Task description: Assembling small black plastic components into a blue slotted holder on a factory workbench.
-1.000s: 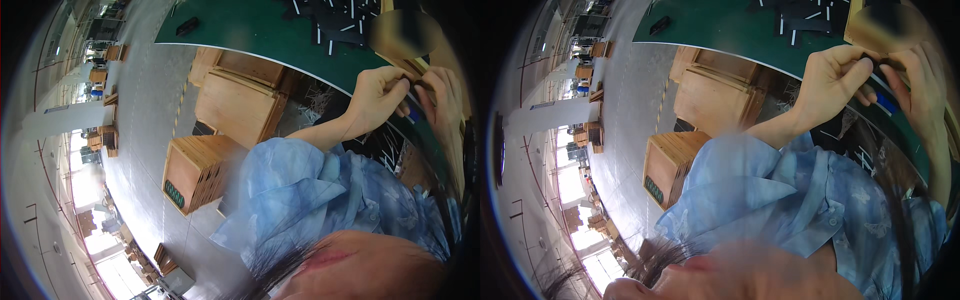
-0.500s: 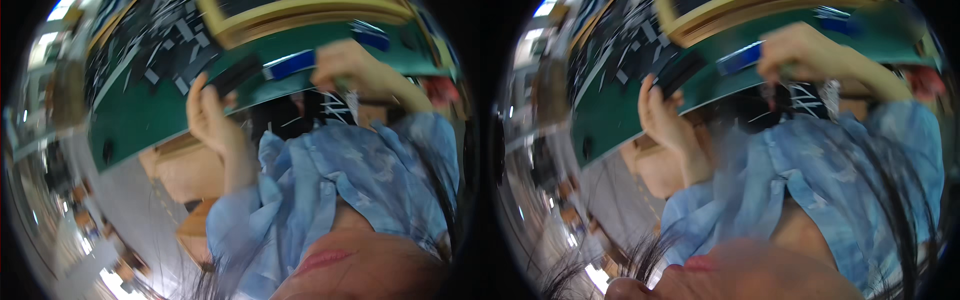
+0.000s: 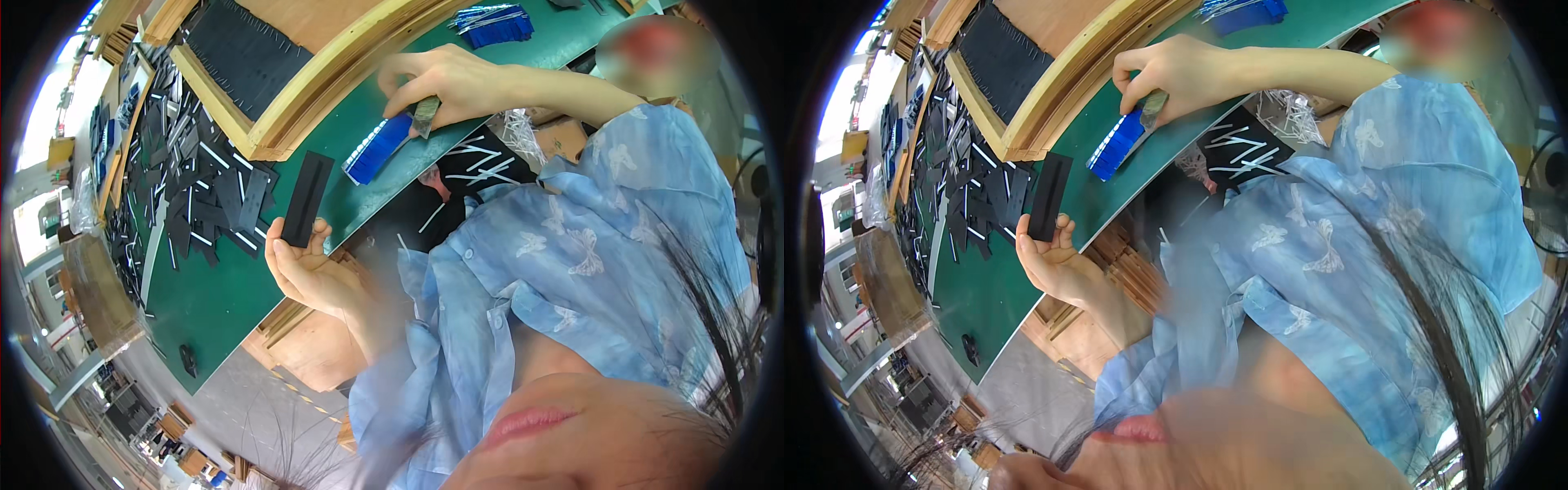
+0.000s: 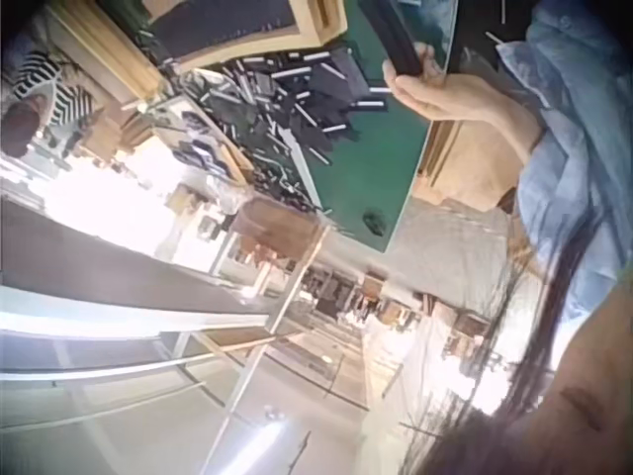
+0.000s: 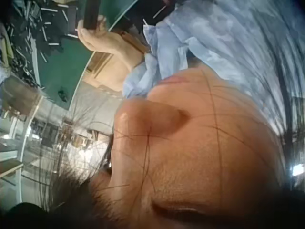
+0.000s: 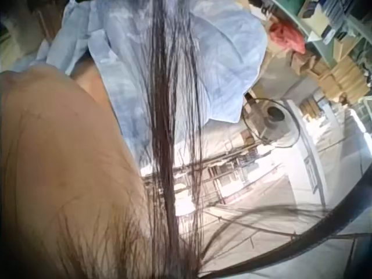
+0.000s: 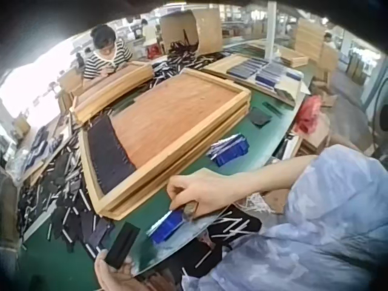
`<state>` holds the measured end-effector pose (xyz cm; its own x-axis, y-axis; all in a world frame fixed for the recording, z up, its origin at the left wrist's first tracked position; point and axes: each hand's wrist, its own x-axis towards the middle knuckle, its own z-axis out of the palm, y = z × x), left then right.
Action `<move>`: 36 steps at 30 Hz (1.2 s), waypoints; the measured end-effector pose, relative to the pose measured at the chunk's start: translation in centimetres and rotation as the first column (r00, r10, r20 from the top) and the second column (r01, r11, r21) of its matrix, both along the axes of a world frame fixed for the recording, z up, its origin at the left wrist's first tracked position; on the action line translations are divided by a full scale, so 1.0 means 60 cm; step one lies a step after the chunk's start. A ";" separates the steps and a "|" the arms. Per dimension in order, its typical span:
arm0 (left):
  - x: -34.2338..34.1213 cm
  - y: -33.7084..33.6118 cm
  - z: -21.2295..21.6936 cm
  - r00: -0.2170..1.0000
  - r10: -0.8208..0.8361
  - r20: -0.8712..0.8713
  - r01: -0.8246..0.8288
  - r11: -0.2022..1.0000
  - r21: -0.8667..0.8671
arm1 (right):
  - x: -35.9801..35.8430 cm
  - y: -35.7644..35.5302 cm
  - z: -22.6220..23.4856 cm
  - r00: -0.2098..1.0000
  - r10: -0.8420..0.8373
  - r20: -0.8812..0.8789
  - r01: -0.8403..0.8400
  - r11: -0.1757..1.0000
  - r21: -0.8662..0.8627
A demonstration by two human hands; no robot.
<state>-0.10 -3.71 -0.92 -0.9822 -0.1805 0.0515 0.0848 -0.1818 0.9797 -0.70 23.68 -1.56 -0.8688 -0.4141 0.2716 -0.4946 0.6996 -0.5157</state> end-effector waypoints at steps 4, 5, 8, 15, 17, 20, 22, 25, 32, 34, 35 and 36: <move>-0.003 -0.007 -0.006 1.000 -0.018 0.013 0.018 1.000 0.000 | 0.005 0.000 0.012 0.993 -0.005 -0.120 0.010 0.999 0.040; -0.003 -0.006 -0.006 0.999 -0.019 0.034 0.019 1.000 0.012 | 0.006 0.000 0.014 0.986 0.000 -0.169 0.012 0.997 0.072; -0.003 -0.003 -0.008 0.998 -0.019 0.065 0.017 1.000 0.025 | 0.008 0.002 0.016 0.964 0.040 -0.264 -0.003 0.990 0.138; -0.003 -0.010 -0.016 0.999 -0.024 0.047 0.023 0.999 0.027 | 0.007 0.005 0.025 0.946 0.087 -0.312 -0.049 0.991 0.126; -0.005 -0.009 -0.014 0.998 -0.031 0.060 0.030 0.999 0.031 | 0.013 0.002 0.045 0.887 0.161 -0.432 -0.084 0.978 0.192; -0.005 0.006 -0.004 0.990 -0.093 0.101 0.087 0.994 0.066 | 0.025 -0.005 0.077 0.876 0.211 -0.433 -0.153 0.974 0.166; -0.004 0.025 -0.008 0.976 -0.177 0.130 0.162 0.980 0.117 | 0.023 -0.013 0.081 0.885 0.195 -0.422 -0.193 0.980 0.048; 0.007 0.052 0.011 0.953 -0.274 0.128 0.257 0.957 0.132 | 0.017 -0.022 0.096 0.929 0.183 -0.322 -0.228 0.968 -0.106; 0.013 0.056 0.016 0.932 -0.346 0.108 0.325 0.930 0.170 | 0.031 -0.015 0.097 0.967 0.131 -0.219 -0.177 0.962 -0.205; 0.014 0.056 0.017 0.934 -0.340 0.112 0.321 0.934 0.158 | 0.033 -0.014 0.098 0.973 0.126 -0.192 -0.164 0.967 -0.196; 0.015 0.056 0.017 0.933 -0.341 0.112 0.322 0.933 0.159 | 0.034 -0.013 0.096 0.973 0.124 -0.196 -0.162 0.968 -0.192; 0.016 0.056 0.017 0.930 -0.349 0.116 0.331 0.932 0.150 | 0.035 -0.012 0.095 0.972 0.121 -0.200 -0.159 0.969 -0.188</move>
<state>0.88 -0.35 0.13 -0.9814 0.1697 -0.0900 -0.1381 -0.2978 0.9446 1.38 22.97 4.16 -0.7322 -0.4479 0.5131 -0.6807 0.5076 -0.5282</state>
